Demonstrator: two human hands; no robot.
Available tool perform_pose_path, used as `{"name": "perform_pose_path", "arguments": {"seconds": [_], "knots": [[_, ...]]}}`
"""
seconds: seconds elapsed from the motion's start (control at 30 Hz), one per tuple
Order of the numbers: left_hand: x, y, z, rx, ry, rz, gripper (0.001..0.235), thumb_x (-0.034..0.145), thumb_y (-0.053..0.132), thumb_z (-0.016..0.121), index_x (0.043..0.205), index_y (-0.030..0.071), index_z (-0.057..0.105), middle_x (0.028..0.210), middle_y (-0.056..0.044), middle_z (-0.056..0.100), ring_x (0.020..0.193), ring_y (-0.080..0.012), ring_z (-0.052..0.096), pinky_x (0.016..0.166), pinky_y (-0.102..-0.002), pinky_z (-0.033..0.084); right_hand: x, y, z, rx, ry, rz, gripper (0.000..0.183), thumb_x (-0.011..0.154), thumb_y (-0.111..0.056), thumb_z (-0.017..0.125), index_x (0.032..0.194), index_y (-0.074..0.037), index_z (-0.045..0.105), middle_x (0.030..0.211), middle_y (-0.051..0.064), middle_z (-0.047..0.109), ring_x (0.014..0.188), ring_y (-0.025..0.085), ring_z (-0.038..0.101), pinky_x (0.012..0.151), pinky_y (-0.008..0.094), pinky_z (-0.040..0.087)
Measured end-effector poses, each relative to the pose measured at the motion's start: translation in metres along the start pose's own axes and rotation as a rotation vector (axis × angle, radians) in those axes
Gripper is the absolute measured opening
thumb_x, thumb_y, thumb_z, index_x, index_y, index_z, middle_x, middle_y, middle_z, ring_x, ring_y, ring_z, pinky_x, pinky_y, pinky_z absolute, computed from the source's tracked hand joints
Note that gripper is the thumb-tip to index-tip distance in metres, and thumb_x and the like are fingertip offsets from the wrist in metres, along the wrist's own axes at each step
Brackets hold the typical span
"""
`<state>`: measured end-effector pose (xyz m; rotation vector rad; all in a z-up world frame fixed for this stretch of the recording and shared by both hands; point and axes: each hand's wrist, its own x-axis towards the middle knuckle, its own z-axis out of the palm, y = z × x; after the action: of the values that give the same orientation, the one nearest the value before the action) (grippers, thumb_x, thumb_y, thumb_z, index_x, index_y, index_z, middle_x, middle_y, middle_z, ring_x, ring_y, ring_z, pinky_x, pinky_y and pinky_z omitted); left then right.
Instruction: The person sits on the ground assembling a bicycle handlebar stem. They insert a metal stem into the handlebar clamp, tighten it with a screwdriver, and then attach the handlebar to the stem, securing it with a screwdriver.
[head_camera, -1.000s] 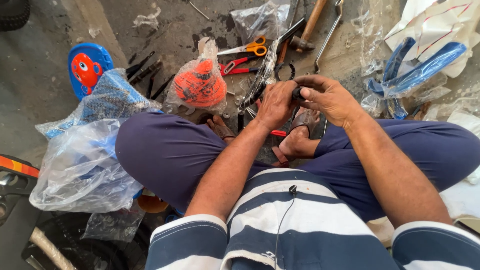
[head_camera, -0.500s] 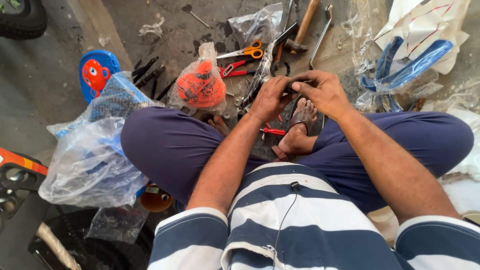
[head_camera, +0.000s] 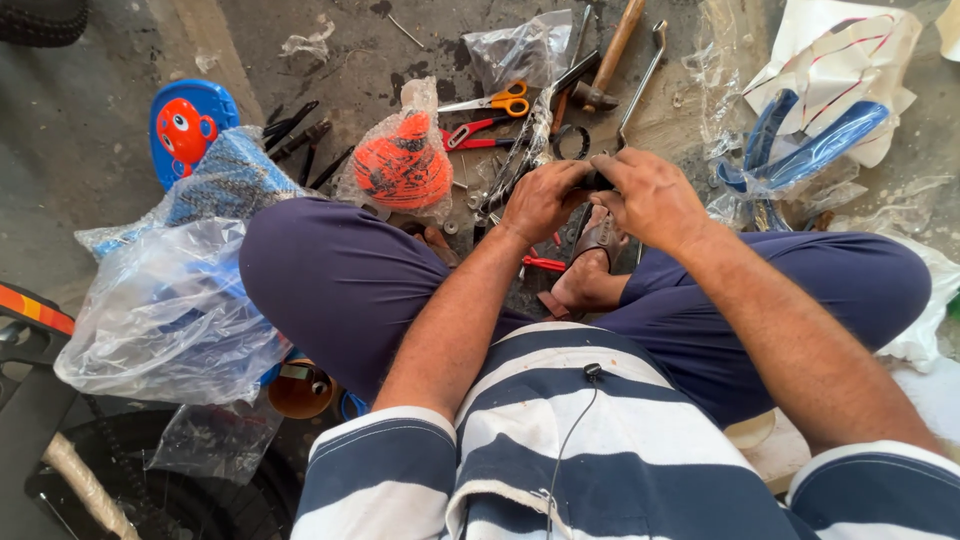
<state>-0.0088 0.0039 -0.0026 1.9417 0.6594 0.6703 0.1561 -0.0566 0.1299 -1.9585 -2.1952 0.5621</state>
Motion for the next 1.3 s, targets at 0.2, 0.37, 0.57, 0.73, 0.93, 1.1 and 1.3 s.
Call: {"name": "perform_pose_path", "arguments": {"seconds": [0.2,0.37,0.57,0.73,0.93,1.1,1.3], "knots": [[0.0,0.009,-0.001,0.015,0.069,0.023,0.037,0.093,0.028,0.075,0.125,0.013,0.066,0.117,-0.009,0.073,0.103,-0.0319,0.07,0.089,-0.042,0.055,0.024,0.018,0.001,0.175,0.191,0.085,0.046,0.114,-0.044,0.051,0.134,-0.006,0.066,0.123,0.019,0.069,0.116,0.035,0.067,0.098,0.045,0.054],[-0.002,0.006,0.001,0.019,0.082,0.02,0.035,0.094,0.026,0.073,0.125,0.013,0.065,0.117,-0.009,0.073,0.105,-0.0324,0.07,0.09,-0.043,0.056,0.054,0.015,0.008,0.253,0.36,0.106,0.076,0.107,-0.066,0.025,0.135,-0.01,0.068,0.113,0.015,0.073,0.108,0.031,0.067,0.086,0.044,0.056],[0.001,0.001,0.0,-0.022,0.108,0.012,0.03,0.094,0.016,0.072,0.123,0.012,0.065,0.116,-0.01,0.072,0.106,-0.0342,0.07,0.09,-0.043,0.056,0.065,-0.001,0.02,-0.063,0.34,-0.016,0.069,0.109,-0.063,0.036,0.134,-0.009,0.069,0.113,0.014,0.073,0.102,0.031,0.066,0.088,0.05,0.052],[0.001,0.003,0.004,-0.046,0.123,0.042,0.042,0.088,0.015,0.075,0.128,0.012,0.064,0.12,-0.011,0.071,0.103,-0.0354,0.069,0.087,-0.044,0.055,0.058,0.011,-0.019,0.226,0.214,0.08,0.054,0.107,-0.055,0.058,0.132,-0.008,0.067,0.112,0.013,0.072,0.109,0.033,0.069,0.092,0.047,0.054],[0.0,0.002,0.003,-0.022,0.039,0.002,0.047,0.088,0.018,0.075,0.133,0.013,0.062,0.122,-0.009,0.068,0.111,-0.0341,0.066,0.095,-0.043,0.052,0.026,-0.007,-0.015,-0.039,-0.033,0.047,0.045,0.086,-0.045,0.074,0.105,-0.005,0.073,0.096,0.017,0.073,0.091,0.038,0.07,0.08,0.048,0.056],[-0.005,0.005,0.002,0.062,-0.004,-0.009,0.042,0.094,0.023,0.072,0.135,0.017,0.064,0.117,-0.007,0.068,0.111,-0.0328,0.064,0.098,-0.044,0.048,0.007,-0.004,0.0,0.059,-0.052,0.244,0.033,0.093,-0.038,0.075,0.105,-0.007,0.076,0.092,0.018,0.074,0.085,0.037,0.07,0.081,0.046,0.056],[-0.003,0.003,0.005,0.056,0.016,0.006,0.034,0.091,0.022,0.071,0.124,0.016,0.067,0.115,-0.006,0.072,0.104,-0.032,0.068,0.091,-0.043,0.052,0.003,-0.011,0.004,0.085,0.033,0.068,0.031,0.087,-0.029,0.079,0.105,-0.004,0.075,0.092,0.018,0.073,0.085,0.038,0.069,0.079,0.048,0.055]]}}
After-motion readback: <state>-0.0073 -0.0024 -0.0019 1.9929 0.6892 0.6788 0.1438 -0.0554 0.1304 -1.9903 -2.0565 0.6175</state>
